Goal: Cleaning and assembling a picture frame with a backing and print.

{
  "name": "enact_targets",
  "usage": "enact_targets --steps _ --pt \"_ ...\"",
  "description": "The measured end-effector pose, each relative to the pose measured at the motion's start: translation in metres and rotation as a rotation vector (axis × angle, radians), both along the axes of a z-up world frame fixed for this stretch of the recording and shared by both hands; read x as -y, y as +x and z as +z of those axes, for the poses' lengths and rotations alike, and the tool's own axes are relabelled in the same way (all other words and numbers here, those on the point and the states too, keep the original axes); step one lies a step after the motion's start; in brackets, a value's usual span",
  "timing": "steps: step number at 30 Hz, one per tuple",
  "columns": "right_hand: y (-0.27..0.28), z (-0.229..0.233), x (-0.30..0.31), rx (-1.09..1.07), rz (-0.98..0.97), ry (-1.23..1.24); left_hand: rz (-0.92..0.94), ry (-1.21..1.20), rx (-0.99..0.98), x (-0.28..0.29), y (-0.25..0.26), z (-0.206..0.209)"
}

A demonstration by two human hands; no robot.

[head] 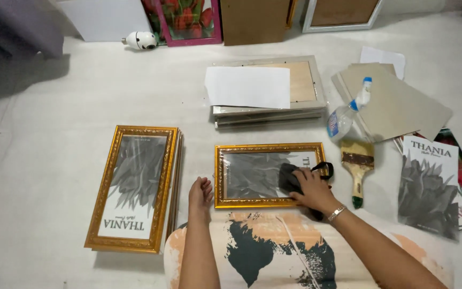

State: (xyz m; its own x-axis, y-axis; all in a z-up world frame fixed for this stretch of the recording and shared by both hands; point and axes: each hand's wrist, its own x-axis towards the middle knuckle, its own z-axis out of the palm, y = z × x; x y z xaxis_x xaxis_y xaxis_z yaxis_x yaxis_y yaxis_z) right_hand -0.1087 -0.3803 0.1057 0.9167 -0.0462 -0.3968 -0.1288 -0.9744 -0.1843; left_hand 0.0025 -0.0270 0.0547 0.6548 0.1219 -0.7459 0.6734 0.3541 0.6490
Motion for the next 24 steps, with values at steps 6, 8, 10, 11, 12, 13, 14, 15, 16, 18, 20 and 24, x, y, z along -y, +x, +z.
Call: enact_targets --steps 6,8,10,11,12,13,14,15,16,18,20,24 --pt "0.001 -0.062 -0.023 0.205 0.161 0.027 -0.059 -0.088 0.041 0.008 -0.001 0.017" --pt "0.011 -0.082 -0.045 0.271 0.185 0.067 -0.053 -0.096 0.069 0.010 0.001 0.016" --pt "0.024 -0.073 -0.087 0.309 0.234 0.096 -0.046 -0.104 0.081 0.005 0.003 0.003" --pt "0.031 -0.069 -0.107 0.350 0.280 0.123 -0.042 -0.114 0.094 0.004 0.004 -0.004" --pt "0.038 -0.068 -0.127 0.348 0.283 0.124 -0.040 -0.114 0.093 0.002 0.007 -0.015" --pt "0.044 -0.067 -0.147 0.389 0.303 0.142 -0.027 -0.108 0.097 0.001 0.009 -0.026" --pt "0.050 -0.066 -0.166 0.430 0.323 0.160 -0.014 -0.103 0.102 0.000 0.010 -0.037" --pt "0.054 -0.067 -0.170 0.429 0.320 0.159 -0.017 -0.104 0.101 -0.002 0.010 -0.040" --pt "0.058 -0.068 -0.175 0.424 0.333 0.171 -0.026 -0.074 0.078 -0.003 0.010 -0.043" --pt "0.062 -0.055 -0.168 0.421 0.342 0.180 -0.040 -0.046 0.056 -0.002 0.011 -0.039" --pt "0.059 -0.028 -0.150 0.372 0.326 0.181 -0.063 -0.063 0.059 -0.003 0.008 -0.024" --pt "0.047 -0.036 -0.044 0.349 0.165 0.128 -0.036 -0.073 0.059 -0.005 0.015 -0.047"
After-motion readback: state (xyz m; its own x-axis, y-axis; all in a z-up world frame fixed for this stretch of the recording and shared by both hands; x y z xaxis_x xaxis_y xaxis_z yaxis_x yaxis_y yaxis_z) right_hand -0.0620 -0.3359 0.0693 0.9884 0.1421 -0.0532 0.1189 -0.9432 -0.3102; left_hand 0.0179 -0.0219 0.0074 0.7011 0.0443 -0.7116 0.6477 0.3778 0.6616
